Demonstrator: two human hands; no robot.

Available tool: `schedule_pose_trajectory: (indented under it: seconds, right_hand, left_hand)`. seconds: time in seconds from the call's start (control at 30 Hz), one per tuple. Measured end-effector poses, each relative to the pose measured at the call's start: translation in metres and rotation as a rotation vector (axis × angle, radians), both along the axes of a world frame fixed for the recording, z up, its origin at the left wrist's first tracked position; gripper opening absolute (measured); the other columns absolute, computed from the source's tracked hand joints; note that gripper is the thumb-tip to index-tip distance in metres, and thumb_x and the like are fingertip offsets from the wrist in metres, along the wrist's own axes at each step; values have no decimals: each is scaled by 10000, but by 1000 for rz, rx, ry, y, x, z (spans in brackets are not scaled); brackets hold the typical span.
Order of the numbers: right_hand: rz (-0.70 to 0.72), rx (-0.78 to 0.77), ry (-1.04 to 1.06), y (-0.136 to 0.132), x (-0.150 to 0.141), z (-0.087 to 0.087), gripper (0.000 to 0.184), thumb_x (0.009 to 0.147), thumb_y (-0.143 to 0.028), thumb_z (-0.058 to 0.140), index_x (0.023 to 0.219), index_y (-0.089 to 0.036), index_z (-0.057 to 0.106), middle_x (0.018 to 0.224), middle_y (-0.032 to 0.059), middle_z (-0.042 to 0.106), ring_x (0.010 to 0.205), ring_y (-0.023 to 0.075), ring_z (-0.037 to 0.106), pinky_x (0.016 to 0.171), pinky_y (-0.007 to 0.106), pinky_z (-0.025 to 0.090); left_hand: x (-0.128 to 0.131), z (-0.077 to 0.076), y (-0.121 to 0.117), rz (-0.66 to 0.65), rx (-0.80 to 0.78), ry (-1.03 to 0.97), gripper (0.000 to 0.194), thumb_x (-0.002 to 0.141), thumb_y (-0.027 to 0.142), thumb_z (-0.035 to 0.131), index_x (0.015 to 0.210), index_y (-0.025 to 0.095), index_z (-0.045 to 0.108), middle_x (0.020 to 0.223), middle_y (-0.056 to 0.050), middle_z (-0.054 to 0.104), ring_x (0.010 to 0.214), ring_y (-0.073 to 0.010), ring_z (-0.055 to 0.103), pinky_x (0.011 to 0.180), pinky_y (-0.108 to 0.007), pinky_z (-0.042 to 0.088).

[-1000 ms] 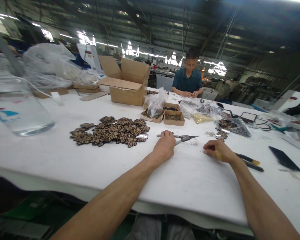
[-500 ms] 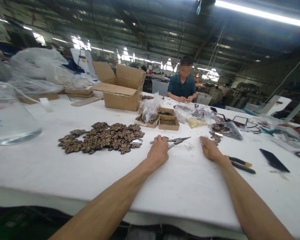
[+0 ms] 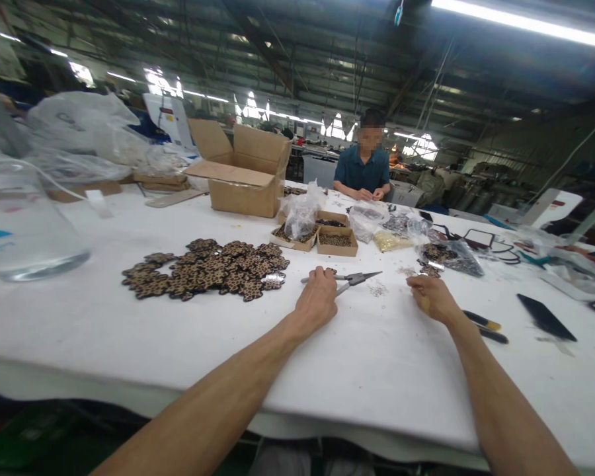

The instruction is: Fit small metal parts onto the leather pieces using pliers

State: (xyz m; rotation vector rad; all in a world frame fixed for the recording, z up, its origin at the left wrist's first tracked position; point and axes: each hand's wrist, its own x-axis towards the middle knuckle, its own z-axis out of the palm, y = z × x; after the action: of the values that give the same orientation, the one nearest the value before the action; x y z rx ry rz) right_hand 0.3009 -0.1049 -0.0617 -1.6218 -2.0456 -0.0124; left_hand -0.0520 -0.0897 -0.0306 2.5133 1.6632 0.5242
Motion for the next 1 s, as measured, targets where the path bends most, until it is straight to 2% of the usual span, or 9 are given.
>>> schedule_pose_trajectory:
  seconds: [0.13, 0.37, 0.5, 0.63, 0.7, 0.77, 0.87, 1.0]
  right_hand:
    - [-53, -26, 21, 1, -2, -1, 212, 804, -249, 603, 904, -196, 782, 839, 90, 768, 746, 262, 686, 712, 339, 511]
    - [-122, -181, -2, 23, -19, -3, 142, 808, -245, 624, 815, -169, 744, 795, 81, 753, 747, 229, 659, 683, 283, 438]
    - [-99, -218, 20, 28, -20, 0, 95, 783, -211, 636, 755, -161, 712, 712, 76, 732, 678, 215, 639, 625, 276, 402]
    - [-71, -203, 53, 24, -22, 1, 106, 800, -253, 650, 767, -163, 697, 725, 70, 718, 702, 220, 624, 647, 290, 408]
    - [-22, -188, 188, 19, -25, 2, 168, 843, -322, 642, 803, -167, 692, 726, 53, 700, 687, 208, 604, 638, 293, 417]
    - [77, -176, 468, 15, -30, 5, 242, 871, -409, 654, 841, -171, 691, 722, 35, 674, 669, 193, 582, 638, 298, 437]
    - [220, -180, 854, 9, -41, 11, 307, 835, -476, 738, 849, -172, 707, 751, 32, 655, 703, 186, 577, 704, 321, 480]
    - [266, -244, 1034, 5, -53, 16, 312, 777, -461, 822, 817, -167, 727, 769, 40, 656, 719, 181, 580, 733, 332, 490]
  left_hand:
    - [2, 1, -2, -15, 0, 9, 529, 641, -15, 563, 1147, 126, 501, 1211, -164, 489, 1134, -288, 488, 894, -361, 480]
    - [1, -6, 0, -42, 33, 0, 558, 628, -32, 554, 1164, 114, 498, 1198, -169, 490, 1134, -291, 484, 938, -375, 466]
    - [0, -8, 1, -39, 27, -21, 550, 617, -31, 563, 1145, 112, 504, 1186, -173, 487, 1122, -298, 483, 927, -385, 467]
    - [0, -8, 1, -66, 40, -30, 552, 609, -24, 564, 1139, 121, 506, 1189, -172, 485, 1125, -301, 474, 921, -389, 471]
    - [0, -8, 0, -80, 50, -31, 562, 607, -25, 560, 1147, 119, 506, 1192, -171, 483, 1130, -299, 468, 925, -386, 473]
    - [1, -8, -1, -93, 54, -36, 579, 600, -28, 560, 1160, 107, 503, 1195, -173, 479, 1134, -298, 463, 939, -384, 472]
    - [2, -5, -3, -124, 56, -60, 604, 593, -25, 569, 1181, 96, 499, 1211, -179, 470, 1150, -299, 452, 977, -390, 463]
    - [2, -3, -5, -144, 21, -108, 587, 602, -10, 582, 1175, 90, 504, 1214, -184, 458, 1147, -298, 456, 980, -391, 462]
